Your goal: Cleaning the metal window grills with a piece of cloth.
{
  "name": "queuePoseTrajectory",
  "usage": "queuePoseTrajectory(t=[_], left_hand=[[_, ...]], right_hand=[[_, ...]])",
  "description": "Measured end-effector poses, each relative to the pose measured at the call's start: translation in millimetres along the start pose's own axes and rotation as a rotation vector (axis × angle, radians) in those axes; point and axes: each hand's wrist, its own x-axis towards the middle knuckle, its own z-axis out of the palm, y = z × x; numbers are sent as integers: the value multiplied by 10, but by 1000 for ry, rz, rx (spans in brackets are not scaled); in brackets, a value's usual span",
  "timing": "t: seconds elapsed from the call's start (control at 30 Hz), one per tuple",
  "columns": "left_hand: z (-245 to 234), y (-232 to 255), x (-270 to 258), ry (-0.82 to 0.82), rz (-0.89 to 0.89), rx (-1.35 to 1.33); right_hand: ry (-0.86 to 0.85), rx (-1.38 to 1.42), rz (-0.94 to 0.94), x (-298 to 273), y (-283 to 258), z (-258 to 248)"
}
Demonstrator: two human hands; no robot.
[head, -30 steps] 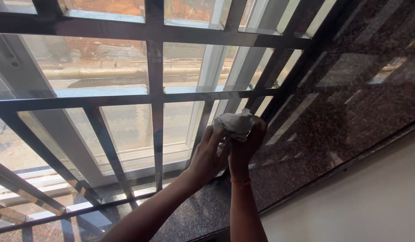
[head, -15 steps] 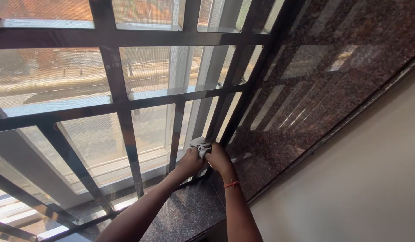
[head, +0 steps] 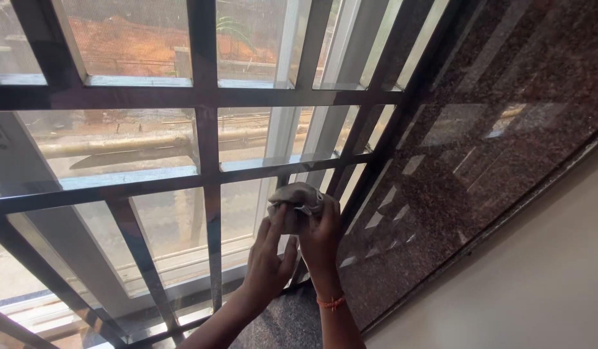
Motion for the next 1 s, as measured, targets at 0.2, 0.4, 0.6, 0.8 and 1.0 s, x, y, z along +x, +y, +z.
queuePoseTrajectory(t=[0.2,0.4,0.6,0.8,1.0], left_hand=[[-747,-421,-555,345,-100,-275],[-1567,-940,-1313,614,-280,-229],[-2281,-1076,-1722,860,-288,-73],[-2855,-1068,-2084,361,-833,110],[-3169,-539,-2196,-401,-1066,206]], right_hand=[[-155,-95,80,-729,219,531],[-148,194,-12,-1403,-196,781],[-433,359,205,-1619,-639,1363],[-698,580,485,-1775,-1152,1826],[-886,585,498,-2454,-751,2361]])
